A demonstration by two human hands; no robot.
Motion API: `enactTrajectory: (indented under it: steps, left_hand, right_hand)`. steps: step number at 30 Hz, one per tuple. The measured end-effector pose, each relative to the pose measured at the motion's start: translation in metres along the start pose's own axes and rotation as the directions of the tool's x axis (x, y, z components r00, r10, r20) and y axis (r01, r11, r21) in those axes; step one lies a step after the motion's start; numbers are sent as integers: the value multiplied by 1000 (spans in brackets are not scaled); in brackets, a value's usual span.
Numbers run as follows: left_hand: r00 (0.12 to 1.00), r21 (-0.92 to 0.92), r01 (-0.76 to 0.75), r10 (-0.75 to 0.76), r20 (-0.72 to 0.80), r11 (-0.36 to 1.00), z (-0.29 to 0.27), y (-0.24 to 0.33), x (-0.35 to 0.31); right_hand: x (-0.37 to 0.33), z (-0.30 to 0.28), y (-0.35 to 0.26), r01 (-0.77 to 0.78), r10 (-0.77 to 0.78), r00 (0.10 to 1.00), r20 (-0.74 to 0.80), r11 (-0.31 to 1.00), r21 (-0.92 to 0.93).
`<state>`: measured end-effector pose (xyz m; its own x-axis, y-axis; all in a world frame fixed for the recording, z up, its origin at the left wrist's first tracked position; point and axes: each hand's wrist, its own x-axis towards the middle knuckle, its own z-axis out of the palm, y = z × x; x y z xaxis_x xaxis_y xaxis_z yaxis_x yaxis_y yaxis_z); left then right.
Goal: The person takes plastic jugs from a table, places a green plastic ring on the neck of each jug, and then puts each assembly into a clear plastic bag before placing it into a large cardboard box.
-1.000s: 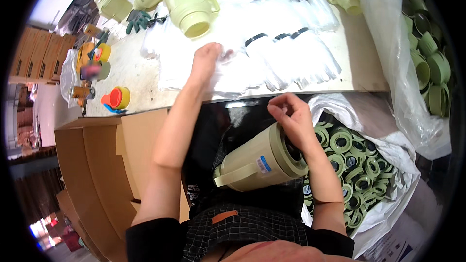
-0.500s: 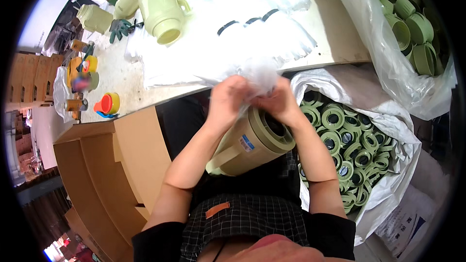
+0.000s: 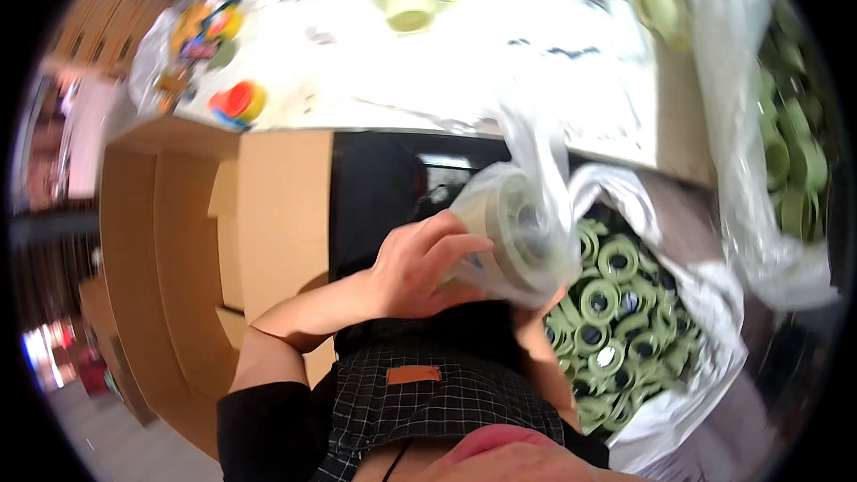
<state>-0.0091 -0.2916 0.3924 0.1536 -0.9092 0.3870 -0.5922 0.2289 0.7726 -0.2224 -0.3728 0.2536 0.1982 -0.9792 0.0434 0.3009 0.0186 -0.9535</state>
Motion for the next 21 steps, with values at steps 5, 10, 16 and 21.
enactTrajectory:
  steps: [5, 10, 16, 21]
  left_hand:
    - [917, 287, 362, -283, -280, 887, 0, -16, -94]
    - [457, 3, 707, -454, -765, 707, -21, -18, -155]
    - [439, 336, 887, -353, -826, 318, -208, 49, -268]
    - [-63, 619, 735, -937, -343, -277, -214, -16, -423]
  right_hand:
    - [-20, 28, -8, 160, 343, 688, 640, 788, -595]
    - [-18, 136, -40, 94, 512, 238, 825, 834, -544]
    - [-62, 202, -41, -156, 162, -294, 942, 964, -215]
    - [-37, 161, -9, -54, 421, -94, 902, 903, -427]
